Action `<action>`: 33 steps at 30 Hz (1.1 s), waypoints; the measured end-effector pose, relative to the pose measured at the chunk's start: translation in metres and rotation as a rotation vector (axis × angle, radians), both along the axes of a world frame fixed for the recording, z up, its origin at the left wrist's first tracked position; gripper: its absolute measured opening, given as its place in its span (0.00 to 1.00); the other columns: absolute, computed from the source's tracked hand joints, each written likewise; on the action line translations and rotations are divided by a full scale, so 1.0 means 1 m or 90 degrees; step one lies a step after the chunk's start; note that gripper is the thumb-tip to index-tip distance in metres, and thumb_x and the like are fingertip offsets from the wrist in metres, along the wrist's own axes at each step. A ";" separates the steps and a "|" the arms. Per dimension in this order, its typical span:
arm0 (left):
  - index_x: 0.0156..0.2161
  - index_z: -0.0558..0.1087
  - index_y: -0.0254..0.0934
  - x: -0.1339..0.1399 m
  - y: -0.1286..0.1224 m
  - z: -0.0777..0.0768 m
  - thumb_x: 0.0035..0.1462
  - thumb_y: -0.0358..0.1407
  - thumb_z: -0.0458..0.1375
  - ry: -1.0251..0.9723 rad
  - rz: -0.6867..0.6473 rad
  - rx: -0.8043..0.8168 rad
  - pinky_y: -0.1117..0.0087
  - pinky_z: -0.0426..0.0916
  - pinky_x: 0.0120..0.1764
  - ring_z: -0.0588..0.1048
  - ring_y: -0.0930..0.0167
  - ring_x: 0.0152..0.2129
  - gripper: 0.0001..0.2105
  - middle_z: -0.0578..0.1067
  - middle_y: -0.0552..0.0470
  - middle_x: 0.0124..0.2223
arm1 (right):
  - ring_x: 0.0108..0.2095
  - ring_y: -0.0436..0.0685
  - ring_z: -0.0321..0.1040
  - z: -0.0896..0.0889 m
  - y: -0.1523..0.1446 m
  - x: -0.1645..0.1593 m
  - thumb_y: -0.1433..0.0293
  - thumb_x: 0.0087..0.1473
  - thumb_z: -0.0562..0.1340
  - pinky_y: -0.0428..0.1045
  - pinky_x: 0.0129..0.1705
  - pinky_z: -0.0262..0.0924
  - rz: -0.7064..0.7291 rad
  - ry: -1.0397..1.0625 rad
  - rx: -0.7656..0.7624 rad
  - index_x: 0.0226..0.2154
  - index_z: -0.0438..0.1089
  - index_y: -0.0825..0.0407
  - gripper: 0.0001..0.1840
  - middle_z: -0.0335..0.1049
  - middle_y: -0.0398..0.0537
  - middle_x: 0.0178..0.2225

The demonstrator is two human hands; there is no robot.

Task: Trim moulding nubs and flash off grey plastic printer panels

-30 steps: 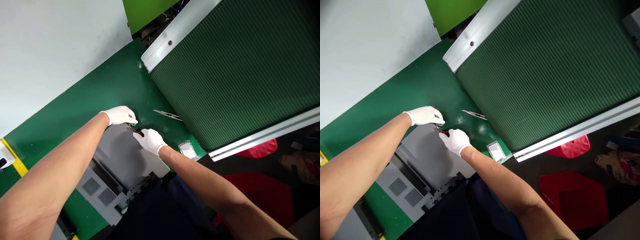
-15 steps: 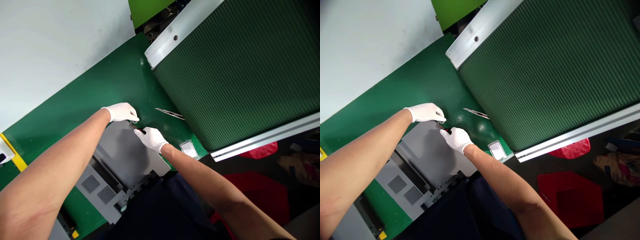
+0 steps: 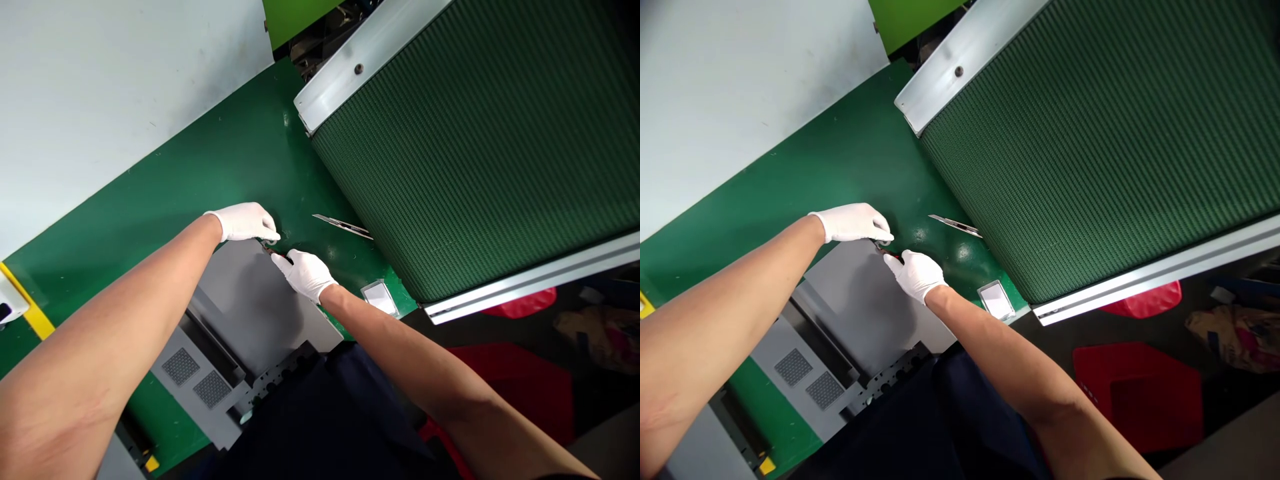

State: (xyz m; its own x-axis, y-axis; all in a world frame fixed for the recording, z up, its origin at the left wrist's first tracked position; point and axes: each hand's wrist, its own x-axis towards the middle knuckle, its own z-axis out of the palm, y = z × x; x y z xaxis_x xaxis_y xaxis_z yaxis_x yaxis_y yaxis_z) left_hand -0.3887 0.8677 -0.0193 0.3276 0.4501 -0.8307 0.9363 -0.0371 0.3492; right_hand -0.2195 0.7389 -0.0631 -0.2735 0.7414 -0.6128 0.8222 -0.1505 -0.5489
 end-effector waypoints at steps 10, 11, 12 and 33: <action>0.35 0.83 0.44 -0.002 -0.001 0.000 0.55 0.49 0.60 -0.007 0.012 -0.002 0.68 0.64 0.36 0.73 0.69 0.34 0.14 0.83 0.57 0.40 | 0.40 0.67 0.79 0.003 -0.001 -0.007 0.46 0.69 0.48 0.54 0.42 0.67 0.022 -0.067 0.015 0.36 0.76 0.54 0.34 0.80 0.60 0.34; 0.35 0.83 0.44 -0.002 -0.001 -0.001 0.55 0.49 0.60 -0.005 0.014 -0.003 0.68 0.64 0.36 0.73 0.69 0.34 0.14 0.83 0.57 0.40 | 0.40 0.67 0.79 0.002 -0.001 -0.007 0.46 0.69 0.48 0.54 0.42 0.67 0.024 -0.069 0.017 0.36 0.77 0.54 0.34 0.80 0.60 0.34; 0.35 0.83 0.44 -0.002 -0.001 -0.001 0.55 0.49 0.60 -0.006 0.017 -0.004 0.68 0.64 0.36 0.74 0.69 0.34 0.14 0.83 0.57 0.40 | 0.40 0.66 0.79 0.002 -0.001 -0.007 0.45 0.69 0.48 0.54 0.43 0.67 0.023 -0.071 0.016 0.36 0.77 0.54 0.35 0.80 0.60 0.34; 0.34 0.84 0.44 -0.001 0.002 -0.005 0.53 0.50 0.60 -0.005 0.000 -0.008 0.69 0.64 0.34 0.74 0.70 0.33 0.15 0.83 0.56 0.39 | 0.44 0.66 0.78 0.005 0.012 -0.015 0.45 0.68 0.50 0.53 0.46 0.66 -0.018 -0.012 -0.057 0.37 0.77 0.54 0.33 0.80 0.59 0.37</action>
State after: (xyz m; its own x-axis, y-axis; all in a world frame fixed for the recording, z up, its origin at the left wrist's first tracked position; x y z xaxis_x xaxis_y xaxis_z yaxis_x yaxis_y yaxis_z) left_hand -0.3901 0.8696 -0.0243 0.3336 0.4393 -0.8341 0.9338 -0.0324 0.3564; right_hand -0.2350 0.7510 -0.0584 -0.2407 0.6903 -0.6823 0.8274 -0.2215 -0.5160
